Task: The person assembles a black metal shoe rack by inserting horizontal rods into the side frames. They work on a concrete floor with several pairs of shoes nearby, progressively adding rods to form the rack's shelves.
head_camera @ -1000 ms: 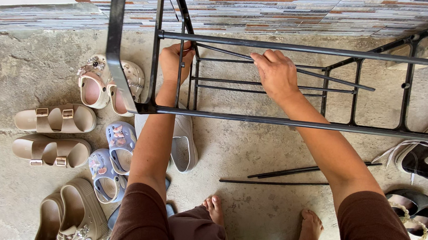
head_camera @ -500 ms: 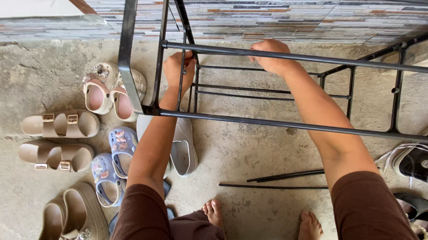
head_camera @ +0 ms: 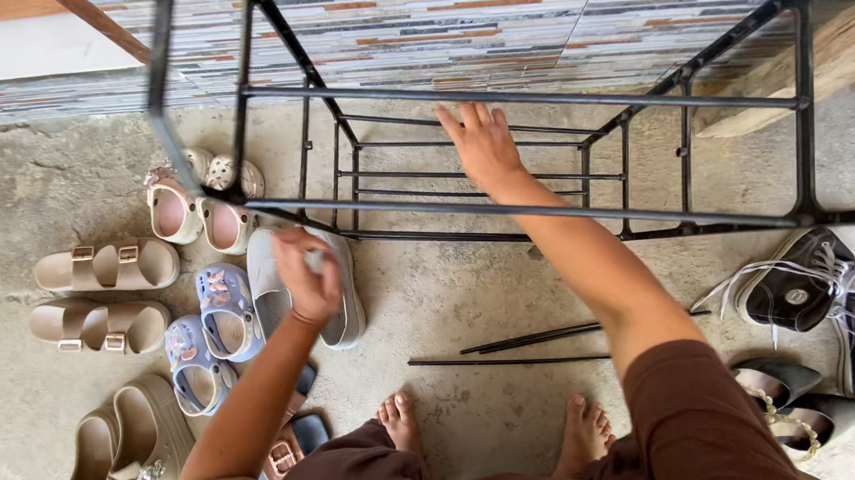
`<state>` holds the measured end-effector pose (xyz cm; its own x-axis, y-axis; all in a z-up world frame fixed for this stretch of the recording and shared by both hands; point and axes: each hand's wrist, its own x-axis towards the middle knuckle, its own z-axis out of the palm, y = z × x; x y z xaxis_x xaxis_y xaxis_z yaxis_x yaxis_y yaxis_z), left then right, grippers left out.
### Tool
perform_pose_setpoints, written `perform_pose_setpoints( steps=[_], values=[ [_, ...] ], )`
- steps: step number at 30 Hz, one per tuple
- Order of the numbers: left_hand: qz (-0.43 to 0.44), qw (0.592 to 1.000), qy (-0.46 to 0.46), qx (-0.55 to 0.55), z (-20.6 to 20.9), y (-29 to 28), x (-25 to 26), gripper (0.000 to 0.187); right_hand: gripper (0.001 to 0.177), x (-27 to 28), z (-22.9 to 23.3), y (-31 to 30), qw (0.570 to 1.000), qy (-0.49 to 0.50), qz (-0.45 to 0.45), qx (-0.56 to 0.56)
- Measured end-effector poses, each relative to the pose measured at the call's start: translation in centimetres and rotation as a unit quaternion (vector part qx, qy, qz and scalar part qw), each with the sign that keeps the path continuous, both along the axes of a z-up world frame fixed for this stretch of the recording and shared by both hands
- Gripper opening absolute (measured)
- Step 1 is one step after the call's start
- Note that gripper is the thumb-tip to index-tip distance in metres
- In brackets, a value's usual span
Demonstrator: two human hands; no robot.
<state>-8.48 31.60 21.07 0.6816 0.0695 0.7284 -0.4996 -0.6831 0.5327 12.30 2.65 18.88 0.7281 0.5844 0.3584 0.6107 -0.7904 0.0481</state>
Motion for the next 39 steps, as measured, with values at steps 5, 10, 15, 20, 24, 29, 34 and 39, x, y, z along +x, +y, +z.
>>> perform_pose_setpoints(
  steps=[5,10,15,20,24,29,34,39],
  values=[
    [-0.229,0.963,0.007,0.139,5.9,-8.5,-0.4,0.032,0.031,-11.4,0.8,-7.1,0.969,0.046,0.236,0.053],
    [-0.289,0.940,0.073,0.167,4.9,-18.4,5.7,0.023,0.019,-18.0,-3.0,-22.6,0.879,0.371,0.296,0.048],
    [-0.157,0.916,0.193,0.315,-3.3,-28.5,19.8,0.026,0.020,-13.2,-6.9,-31.6,0.812,0.261,-0.132,0.505],
    [-0.079,0.916,0.229,0.320,-9.3,-35.2,26.5,0.036,0.061,-3.8,-5.8,-28.9,0.833,0.215,-0.182,0.476],
    [-0.092,0.818,0.430,0.370,-8.8,-36.6,26.9,0.030,0.058,-1.7,-4.7,-25.4,0.831,0.240,-0.196,0.463],
    [-0.130,0.853,0.367,0.348,-6.3,-35.0,25.7,0.040,0.052,-1.4,-5.8,-23.7,0.846,0.183,-0.173,0.470],
    [-0.150,0.867,0.366,0.302,-5.6,-35.5,25.1,0.055,0.054,-1.4,-7.6,-23.4,0.828,0.163,-0.171,0.509],
    [-0.167,0.879,0.360,0.264,-5.6,-35.4,25.1,0.052,0.052,-1.5,-8.2,-23.0,0.773,0.215,-0.183,0.568]
  ],
)
